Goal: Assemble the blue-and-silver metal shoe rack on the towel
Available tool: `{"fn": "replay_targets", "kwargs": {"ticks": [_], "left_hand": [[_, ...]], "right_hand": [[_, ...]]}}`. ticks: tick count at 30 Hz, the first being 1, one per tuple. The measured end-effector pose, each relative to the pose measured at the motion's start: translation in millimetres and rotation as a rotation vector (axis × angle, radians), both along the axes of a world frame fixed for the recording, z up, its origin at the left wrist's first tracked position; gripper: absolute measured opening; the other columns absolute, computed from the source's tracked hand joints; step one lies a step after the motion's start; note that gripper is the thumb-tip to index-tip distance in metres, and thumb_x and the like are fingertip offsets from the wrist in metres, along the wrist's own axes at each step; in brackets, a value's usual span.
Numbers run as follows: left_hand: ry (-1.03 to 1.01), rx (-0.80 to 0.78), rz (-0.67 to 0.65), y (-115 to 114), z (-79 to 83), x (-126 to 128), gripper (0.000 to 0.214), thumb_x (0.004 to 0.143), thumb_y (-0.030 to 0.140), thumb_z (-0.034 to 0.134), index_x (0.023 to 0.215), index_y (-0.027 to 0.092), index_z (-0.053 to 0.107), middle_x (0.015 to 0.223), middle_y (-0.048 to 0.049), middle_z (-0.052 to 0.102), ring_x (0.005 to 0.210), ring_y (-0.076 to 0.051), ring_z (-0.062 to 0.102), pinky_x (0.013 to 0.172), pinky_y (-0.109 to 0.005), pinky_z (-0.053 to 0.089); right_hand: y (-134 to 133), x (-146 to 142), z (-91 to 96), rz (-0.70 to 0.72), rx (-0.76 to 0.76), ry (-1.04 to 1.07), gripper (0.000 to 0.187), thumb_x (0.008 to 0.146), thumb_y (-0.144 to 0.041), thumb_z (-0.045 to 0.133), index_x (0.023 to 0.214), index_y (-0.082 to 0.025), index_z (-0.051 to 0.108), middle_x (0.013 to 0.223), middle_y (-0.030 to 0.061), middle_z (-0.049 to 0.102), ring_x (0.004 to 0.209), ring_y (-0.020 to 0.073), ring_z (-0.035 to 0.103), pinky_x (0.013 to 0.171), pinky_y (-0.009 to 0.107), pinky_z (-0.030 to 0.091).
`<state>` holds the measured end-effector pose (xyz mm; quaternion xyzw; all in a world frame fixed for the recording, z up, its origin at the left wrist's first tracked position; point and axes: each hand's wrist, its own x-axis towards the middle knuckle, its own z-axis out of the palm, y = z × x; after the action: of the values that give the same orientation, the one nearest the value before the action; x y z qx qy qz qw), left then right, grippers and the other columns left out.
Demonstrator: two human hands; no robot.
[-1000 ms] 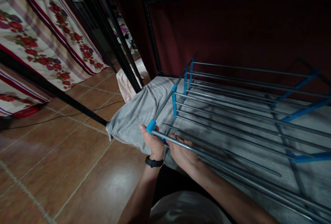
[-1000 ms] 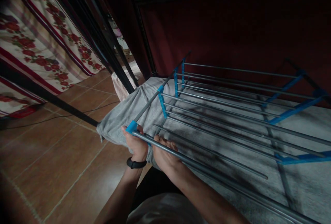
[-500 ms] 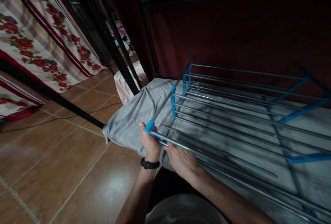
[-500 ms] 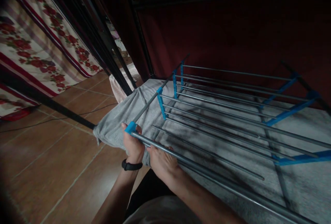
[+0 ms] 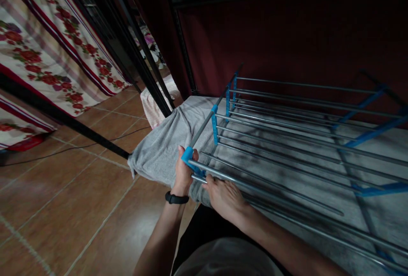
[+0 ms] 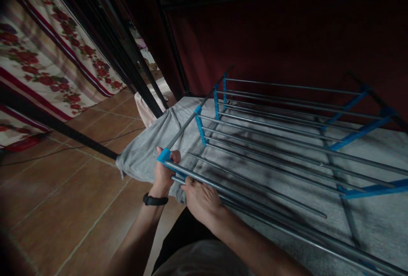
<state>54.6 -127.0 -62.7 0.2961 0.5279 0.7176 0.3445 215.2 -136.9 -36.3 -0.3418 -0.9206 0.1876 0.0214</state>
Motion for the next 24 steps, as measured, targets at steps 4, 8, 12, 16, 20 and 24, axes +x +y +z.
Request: {"fn": "replay_targets", "kwargs": {"ticks": [4,8,12,16,20,24], "left_hand": [[0.033,0.000,-0.033,1,2.9,-2,0.068,0.089,0.078,0.039,0.048,0.023,0.040,0.047,0.0013,0.036,0.047,-0.012,0.034,0.049,-0.030,0.031],[0.007,0.050,0.005,4,-0.8,-1,0.065,0.092,0.072,0.039,0.049,0.024,0.040,0.046,0.0016,0.036,0.047,-0.013,0.034,0.050,-0.029,0.032],[-0.038,0.097,0.031,6,-6.6,-2,0.064,0.092,0.069,0.042,0.046,0.024,0.040,0.044,0.0022,0.034,0.045,-0.012,0.033,0.050,-0.030,0.030],[-0.039,0.110,0.055,7,-7.3,-1,0.063,0.092,0.068,0.043,0.046,0.024,0.041,0.045,0.0023,0.034,0.045,-0.012,0.033,0.050,-0.030,0.031],[-0.075,0.098,0.077,8,-5.9,0,0.063,0.092,0.067,0.045,0.047,0.023,0.041,0.045,0.0024,0.036,0.045,-0.011,0.035,0.049,-0.029,0.033],[-0.113,0.123,0.068,9,-6.5,-1,0.063,0.091,0.066,0.048,0.047,0.023,0.042,0.044,0.0024,0.036,0.044,-0.011,0.035,0.048,-0.028,0.032]], "right_hand": [[-1,0,-3.1,-0.001,0.000,-0.015,0.031,0.106,-0.032,0.036,0.115,-0.018,0.062,0.095,0.0097,0.077,0.085,0.0231,0.075,0.069,0.028,0.052],[4,2,-0.9,-0.010,0.029,0.014,0.033,0.107,-0.033,0.035,0.114,-0.020,0.064,0.095,0.0088,0.077,0.084,0.0236,0.074,0.068,0.029,0.053],[9,3,3.0,-0.003,0.070,0.040,0.037,0.107,-0.034,0.033,0.117,-0.019,0.066,0.100,0.0090,0.077,0.085,0.0239,0.074,0.074,0.032,0.054],[9,3,1.6,-0.007,0.061,0.029,0.035,0.107,-0.034,0.034,0.118,-0.020,0.064,0.095,0.0082,0.077,0.083,0.0226,0.075,0.071,0.029,0.053],[6,3,-1.0,-0.002,0.053,0.017,0.032,0.107,-0.036,0.036,0.115,-0.021,0.062,0.094,0.0076,0.077,0.083,0.0226,0.075,0.066,0.028,0.053],[4,4,-0.1,0.000,0.057,0.022,0.031,0.107,-0.035,0.035,0.114,-0.021,0.062,0.096,0.0073,0.077,0.085,0.0222,0.074,0.067,0.027,0.053]]}}
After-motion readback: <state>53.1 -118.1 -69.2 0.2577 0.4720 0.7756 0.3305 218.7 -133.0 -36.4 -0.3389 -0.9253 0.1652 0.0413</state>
